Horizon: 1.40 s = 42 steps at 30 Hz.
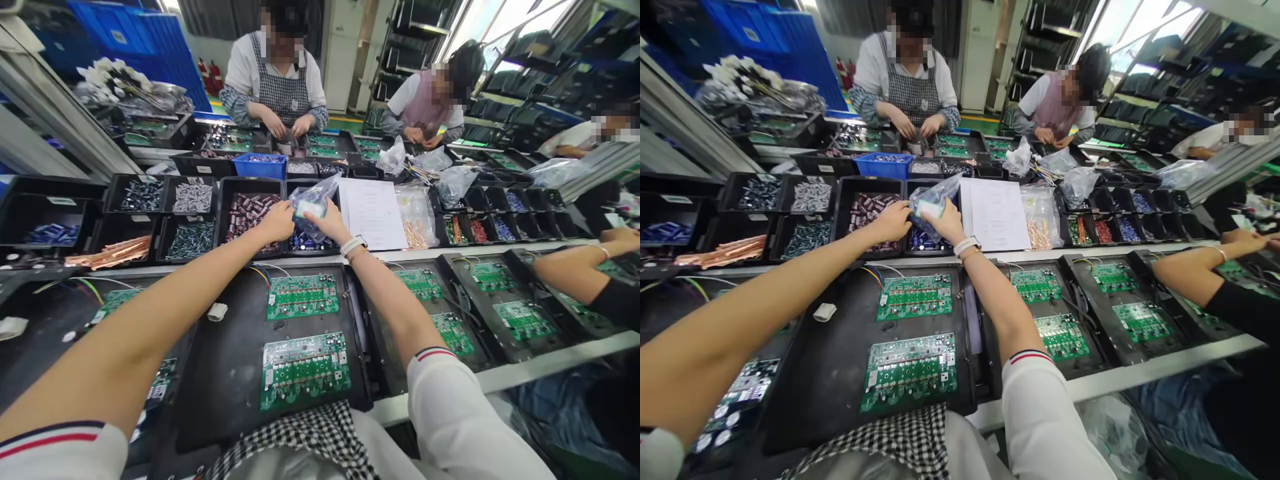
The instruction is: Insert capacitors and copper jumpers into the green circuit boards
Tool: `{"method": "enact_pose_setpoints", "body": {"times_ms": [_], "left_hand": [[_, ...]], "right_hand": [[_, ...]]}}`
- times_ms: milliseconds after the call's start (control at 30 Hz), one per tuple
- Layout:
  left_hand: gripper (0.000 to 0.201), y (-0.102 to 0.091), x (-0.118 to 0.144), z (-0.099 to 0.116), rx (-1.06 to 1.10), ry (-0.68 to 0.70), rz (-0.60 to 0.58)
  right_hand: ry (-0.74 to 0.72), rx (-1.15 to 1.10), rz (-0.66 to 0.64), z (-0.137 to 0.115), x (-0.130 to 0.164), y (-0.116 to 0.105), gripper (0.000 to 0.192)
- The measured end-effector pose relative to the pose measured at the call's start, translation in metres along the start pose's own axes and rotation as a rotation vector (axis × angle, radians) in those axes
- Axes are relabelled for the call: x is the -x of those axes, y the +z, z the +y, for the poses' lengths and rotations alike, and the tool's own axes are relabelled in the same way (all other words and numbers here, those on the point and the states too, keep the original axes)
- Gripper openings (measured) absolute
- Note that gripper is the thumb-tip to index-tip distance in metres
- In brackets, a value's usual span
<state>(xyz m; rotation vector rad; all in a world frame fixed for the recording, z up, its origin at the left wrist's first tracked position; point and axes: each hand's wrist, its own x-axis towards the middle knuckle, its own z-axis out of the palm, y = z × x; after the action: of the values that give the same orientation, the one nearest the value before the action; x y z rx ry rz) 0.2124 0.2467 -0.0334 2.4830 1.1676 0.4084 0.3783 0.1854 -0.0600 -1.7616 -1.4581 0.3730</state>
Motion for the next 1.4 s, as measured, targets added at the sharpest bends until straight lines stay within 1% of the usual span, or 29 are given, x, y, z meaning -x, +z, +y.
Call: {"method": "enact_pose_setpoints", "body": {"times_ms": [33,67,100,167,200,267,300,400,467,500,633,733,800,900,967,1067,1167,1233,1300,1333,1400], "left_hand": [[0.046,0.008,-0.001,-0.002,-0.032,0.024,-0.014],[0.049,0.014,-0.002,-0.003,-0.061,0.038,-0.028],[0.050,0.018,-0.003,-0.004,-0.088,0.046,-0.039],[0.052,0.023,-0.005,-0.005,-0.133,0.048,-0.044],[0.053,0.024,-0.005,-0.005,-0.151,0.043,-0.036],[0.061,0.026,-0.005,-0.005,-0.178,0.017,-0.005],[0.069,0.028,-0.004,-0.004,-0.187,-0.006,0.010],[0.100,0.039,-0.003,-0.003,-0.204,-0.092,0.012],[0.117,0.049,-0.004,-0.002,-0.210,-0.134,-0.014],[0.121,0.054,-0.004,-0.002,-0.213,-0.148,-0.023],[0.126,0.065,-0.004,0.004,-0.236,-0.190,-0.009],[0.126,0.068,-0.002,0.012,-0.256,-0.169,0.013],[0.127,0.071,0.000,0.020,-0.256,-0.134,0.007],[0.126,0.081,-0.001,0.034,-0.233,-0.114,-0.007],[0.122,0.087,-0.006,0.042,-0.212,-0.130,-0.016],[0.117,0.092,-0.017,0.049,-0.188,-0.176,-0.030],[0.116,0.092,-0.022,0.051,-0.186,-0.197,-0.023],[0.108,0.089,-0.021,0.050,-0.197,-0.168,-0.014],[0.093,0.087,-0.018,0.049,-0.215,-0.112,0.000],[0.084,0.087,-0.016,0.050,-0.224,-0.083,0.008],[0.069,0.086,-0.016,0.053,-0.241,-0.037,0.028]], "right_hand": [[-0.015,0.093,0.031,0.002,-0.002,0.006,0.061],[-0.021,0.151,0.055,0.003,-0.006,0.009,0.053],[-0.025,0.186,0.068,0.004,-0.011,0.010,0.041],[-0.033,0.205,0.064,0.003,-0.025,0.006,0.019],[-0.032,0.209,0.064,0.001,-0.033,0.002,0.014],[-0.028,0.218,0.093,-0.005,-0.048,-0.011,0.014],[-0.043,0.222,0.134,-0.009,-0.055,-0.017,0.015],[-0.166,0.265,0.243,-0.024,-0.067,-0.033,0.015],[-0.232,0.321,0.246,-0.035,-0.071,-0.040,0.012],[-0.237,0.350,0.227,-0.039,-0.072,-0.043,0.012],[-0.209,0.426,0.195,-0.052,-0.078,-0.054,0.012],[-0.206,0.434,0.244,-0.052,-0.083,-0.064,0.008],[-0.212,0.402,0.282,-0.047,-0.083,-0.074,0.009],[-0.236,0.319,0.312,-0.033,-0.077,-0.089,0.014],[-0.264,0.276,0.317,-0.023,-0.071,-0.098,0.018],[-0.294,0.242,0.299,-0.015,-0.063,-0.102,0.022],[-0.321,0.207,0.333,-0.020,-0.056,-0.102,0.026],[-0.343,0.185,0.370,-0.029,-0.045,-0.108,0.030],[-0.361,0.178,0.387,-0.037,-0.021,-0.125,0.034],[-0.366,0.185,0.390,-0.040,-0.003,-0.138,0.035],[-0.332,0.194,0.483,-0.037,0.046,-0.173,0.034]]}}
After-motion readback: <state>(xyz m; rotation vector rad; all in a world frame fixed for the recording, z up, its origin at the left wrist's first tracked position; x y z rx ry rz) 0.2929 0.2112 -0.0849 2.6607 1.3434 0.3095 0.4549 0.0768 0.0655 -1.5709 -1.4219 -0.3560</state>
